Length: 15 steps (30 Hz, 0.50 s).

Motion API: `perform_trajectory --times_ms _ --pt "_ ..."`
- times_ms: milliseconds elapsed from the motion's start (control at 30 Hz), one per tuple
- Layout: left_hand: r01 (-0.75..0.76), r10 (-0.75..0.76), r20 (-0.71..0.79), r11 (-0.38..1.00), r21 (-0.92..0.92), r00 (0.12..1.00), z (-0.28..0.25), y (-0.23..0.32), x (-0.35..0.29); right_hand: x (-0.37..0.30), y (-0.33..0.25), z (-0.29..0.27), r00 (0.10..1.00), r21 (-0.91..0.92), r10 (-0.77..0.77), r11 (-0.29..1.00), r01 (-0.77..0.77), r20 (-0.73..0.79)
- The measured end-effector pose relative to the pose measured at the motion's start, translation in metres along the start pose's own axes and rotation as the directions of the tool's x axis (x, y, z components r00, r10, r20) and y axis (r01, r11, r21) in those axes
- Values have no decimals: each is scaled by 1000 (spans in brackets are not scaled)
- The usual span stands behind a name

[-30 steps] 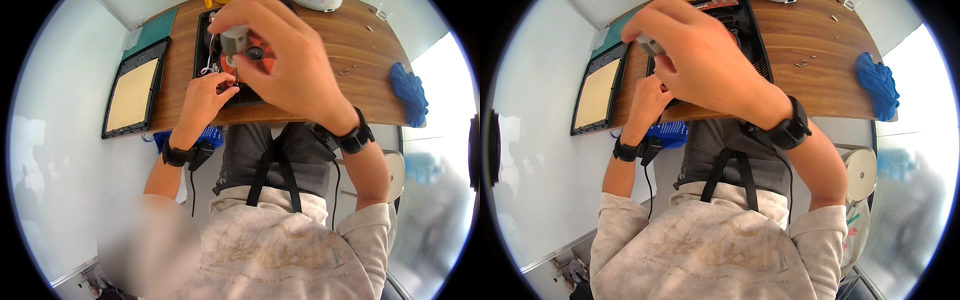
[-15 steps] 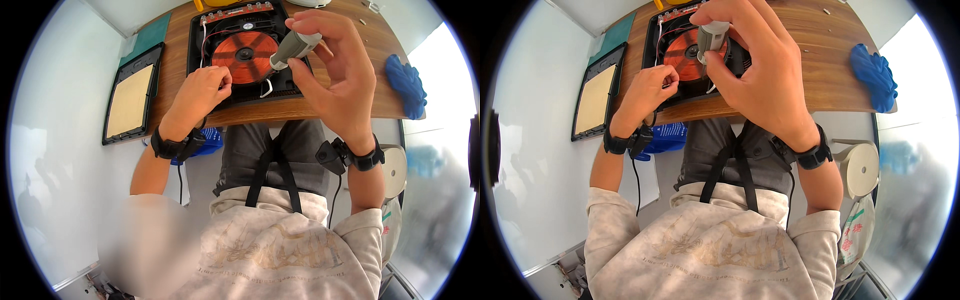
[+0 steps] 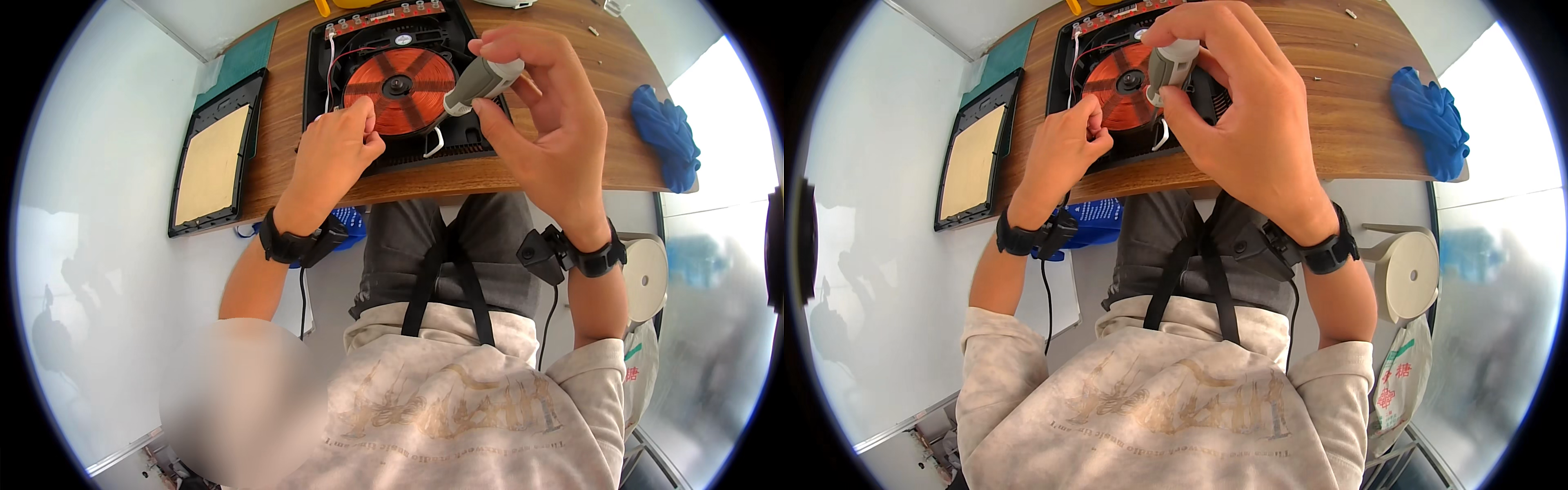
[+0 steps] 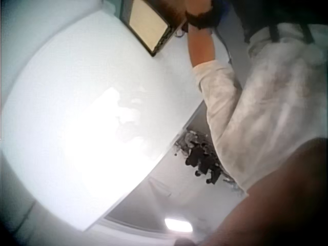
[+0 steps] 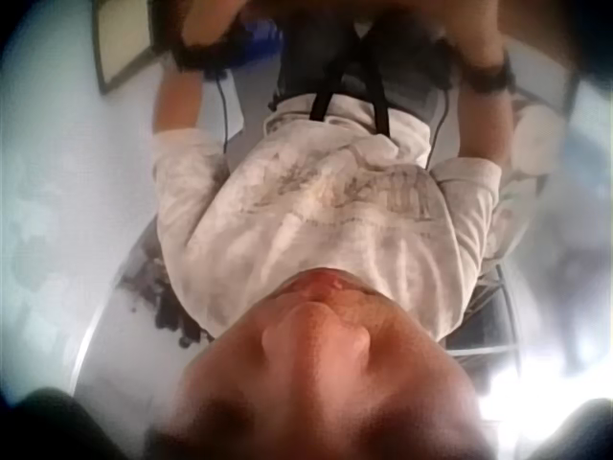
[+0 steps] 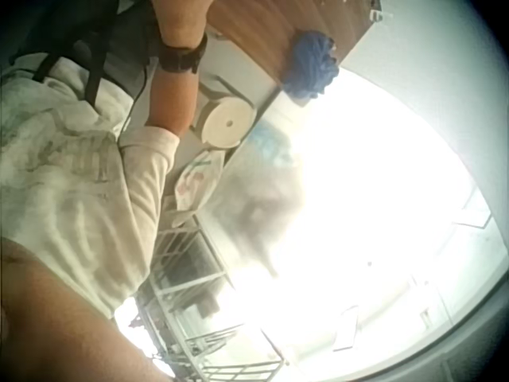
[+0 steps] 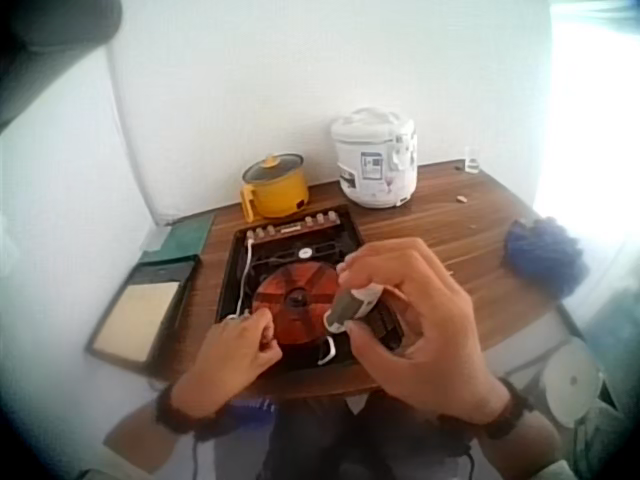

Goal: The person uses a screwdriver to remove screws from the underside of a black portable induction cooktop. They flip the unit over, lift off the top cover, and then use the screwdriver to loosen screws securing the internal fan assembly.

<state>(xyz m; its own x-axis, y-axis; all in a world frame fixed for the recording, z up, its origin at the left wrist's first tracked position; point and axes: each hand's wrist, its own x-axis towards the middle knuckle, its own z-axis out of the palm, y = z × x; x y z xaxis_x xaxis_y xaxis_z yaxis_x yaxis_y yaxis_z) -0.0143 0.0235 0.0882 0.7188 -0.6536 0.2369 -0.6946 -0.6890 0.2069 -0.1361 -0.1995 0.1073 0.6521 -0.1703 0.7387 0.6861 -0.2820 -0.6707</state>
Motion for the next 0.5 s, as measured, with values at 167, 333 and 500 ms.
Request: perform_trajectory --times_ms 167,333,500 --pt "-41 41 -47 999 2 998 4 -1 -2 -1 -4 0 1000 -1 13 1000 -13 -13" --pt "-98 101 -81 995 33 992 9 -4 -2 -2 -4 -1 1000 -18 11 1000 -11 -11" --pt "-112 116 -70 992 49 991 10 -4 -1 -3 -4 -2 1000 -4 -6 1000 6 -9"
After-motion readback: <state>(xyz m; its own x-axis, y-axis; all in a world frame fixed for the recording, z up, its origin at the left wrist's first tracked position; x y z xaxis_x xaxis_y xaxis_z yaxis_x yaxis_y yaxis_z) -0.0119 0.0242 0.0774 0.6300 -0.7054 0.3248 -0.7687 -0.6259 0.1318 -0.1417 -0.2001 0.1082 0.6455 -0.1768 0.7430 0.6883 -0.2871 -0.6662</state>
